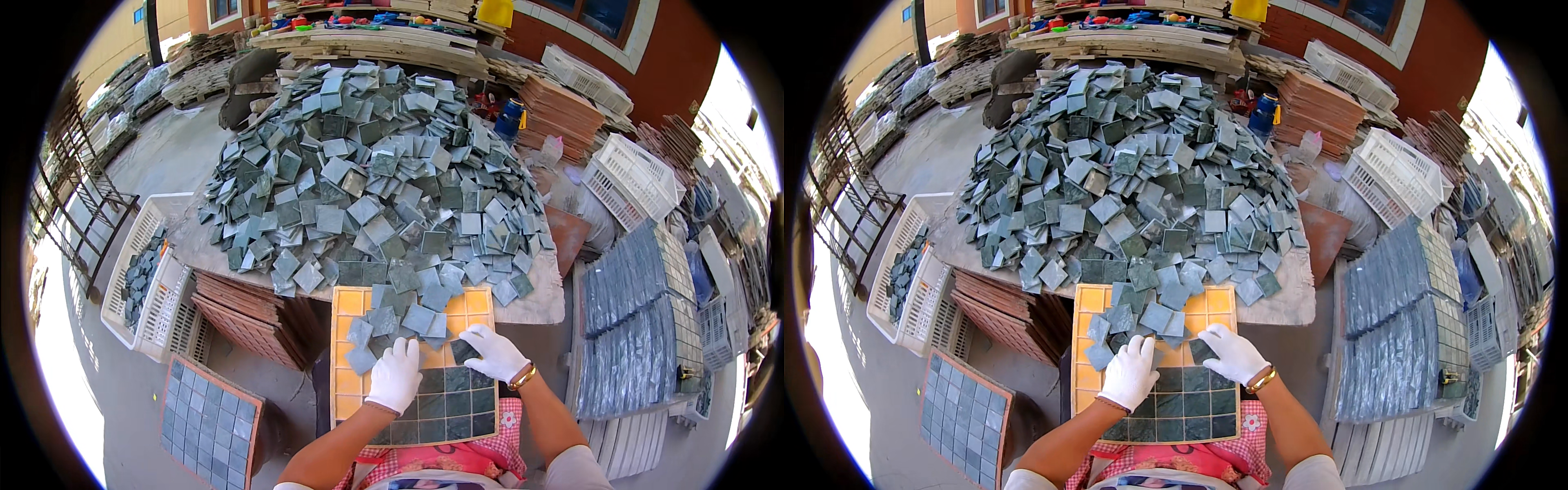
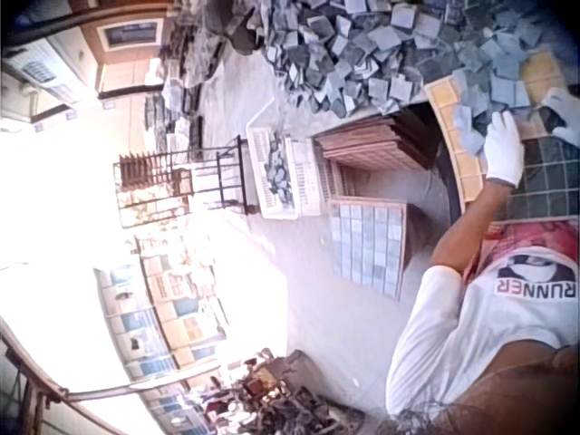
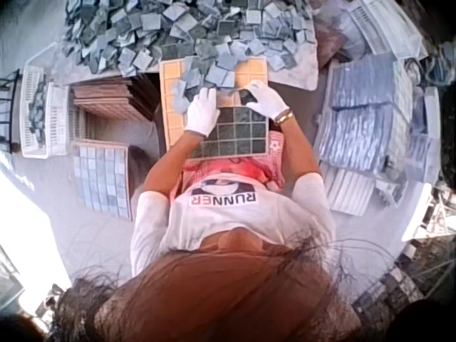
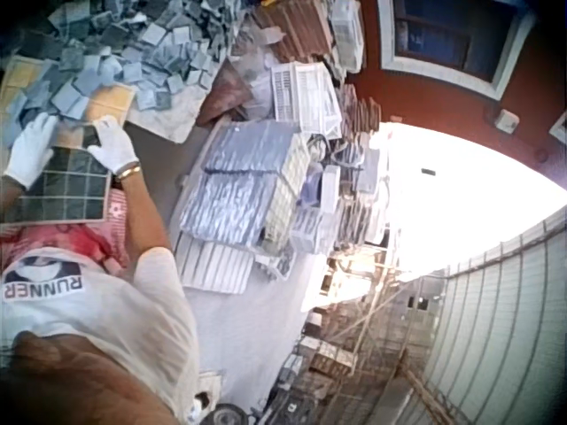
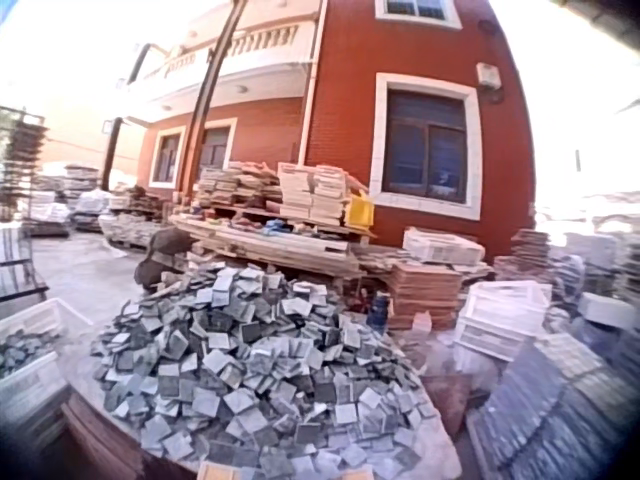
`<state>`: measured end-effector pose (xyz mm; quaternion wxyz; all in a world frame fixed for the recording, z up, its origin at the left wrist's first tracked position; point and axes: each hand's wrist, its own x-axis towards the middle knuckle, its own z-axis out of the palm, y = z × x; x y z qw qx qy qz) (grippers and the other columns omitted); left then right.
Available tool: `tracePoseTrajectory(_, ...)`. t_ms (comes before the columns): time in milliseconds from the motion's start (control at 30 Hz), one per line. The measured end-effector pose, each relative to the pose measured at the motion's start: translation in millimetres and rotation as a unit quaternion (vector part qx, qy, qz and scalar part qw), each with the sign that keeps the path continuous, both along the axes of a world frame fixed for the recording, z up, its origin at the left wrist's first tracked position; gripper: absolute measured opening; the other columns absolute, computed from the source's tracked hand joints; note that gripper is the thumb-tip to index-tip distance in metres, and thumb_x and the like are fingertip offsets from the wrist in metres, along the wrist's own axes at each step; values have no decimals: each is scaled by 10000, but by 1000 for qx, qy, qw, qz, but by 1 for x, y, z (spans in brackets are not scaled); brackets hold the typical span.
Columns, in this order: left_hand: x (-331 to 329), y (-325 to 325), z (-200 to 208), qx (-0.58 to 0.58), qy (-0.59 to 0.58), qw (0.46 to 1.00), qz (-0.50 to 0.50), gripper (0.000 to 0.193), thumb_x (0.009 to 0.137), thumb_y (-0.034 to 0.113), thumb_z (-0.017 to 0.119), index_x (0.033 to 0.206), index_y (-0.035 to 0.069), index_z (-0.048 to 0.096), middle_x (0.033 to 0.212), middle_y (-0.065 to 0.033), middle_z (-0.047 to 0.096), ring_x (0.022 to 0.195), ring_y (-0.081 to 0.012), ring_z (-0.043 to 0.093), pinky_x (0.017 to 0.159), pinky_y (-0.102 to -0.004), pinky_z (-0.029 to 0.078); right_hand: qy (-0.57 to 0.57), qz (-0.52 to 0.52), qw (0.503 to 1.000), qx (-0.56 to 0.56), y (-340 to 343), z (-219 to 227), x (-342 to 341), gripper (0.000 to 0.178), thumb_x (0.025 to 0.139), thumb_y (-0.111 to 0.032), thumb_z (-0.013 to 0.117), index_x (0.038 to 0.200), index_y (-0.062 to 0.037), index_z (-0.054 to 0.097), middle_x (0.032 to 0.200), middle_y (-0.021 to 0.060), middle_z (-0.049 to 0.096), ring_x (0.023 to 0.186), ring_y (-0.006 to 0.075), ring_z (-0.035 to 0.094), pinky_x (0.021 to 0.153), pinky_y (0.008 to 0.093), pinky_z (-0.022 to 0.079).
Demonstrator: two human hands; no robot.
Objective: The person assembles small square tiles into a grid on a yellow mesh sheet. They pick tiles from a nearby pile, place them into the grid cells, and adjust them to fit. The person also handles a completed tile sheet and stacks it with others.
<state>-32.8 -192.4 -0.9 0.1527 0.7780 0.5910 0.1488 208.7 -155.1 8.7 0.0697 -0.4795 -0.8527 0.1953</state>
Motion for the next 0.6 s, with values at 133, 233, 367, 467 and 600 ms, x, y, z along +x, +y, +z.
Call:
tracePoseTrajectory(133,8,-3,-7,-7,4,998,57,563,690,121,748,1171,56,464,1119,-156,490,951,-346,576,755,-436,521,10,-35,999,24,4,9,8,504,747,-258,727,1166,-56,532,1133,159,522,976,351,589,841,405,511)
tracePoseTrajectory(233,6,-7,-14,84,-29,995,42,474,685,70,689,1109,36,481,1044,-158,493,840,-340,583,659,-428,527,23,-66,998,-4,2,11,24,503,742,-254,733,1163,-59,537,1131,157,521,978,357,587,839,406,509)
tracePoseTrajectory(367,3,-10,-11,46,-66,996,43,564,690,93,710,1190,41,455,1121,-155,496,913,-380,566,752,-451,508,63,-34,997,-10,-3,7,34,419,758,-229,717,1122,-70,583,1087,149,540,956,337,592,830,396,507)
tracePoseTrajectory(467,8,-13,-2,-17,-53,996,76,611,687,102,719,1230,40,446,1153,-154,500,952,-395,559,797,-460,500,43,-55,997,29,-7,-2,31,381,775,-215,701,1114,-74,599,1065,144,552,949,329,593,818,398,508)
tracePoseTrajectory(600,11,-6,2,-26,-41,995,83,600,691,98,710,1229,36,452,1129,-183,505,961,-400,558,797,-459,501,-25,-68,997,40,-14,2,19,375,771,-215,697,1107,-74,605,1031,140,557,923,315,607,793,407,511)
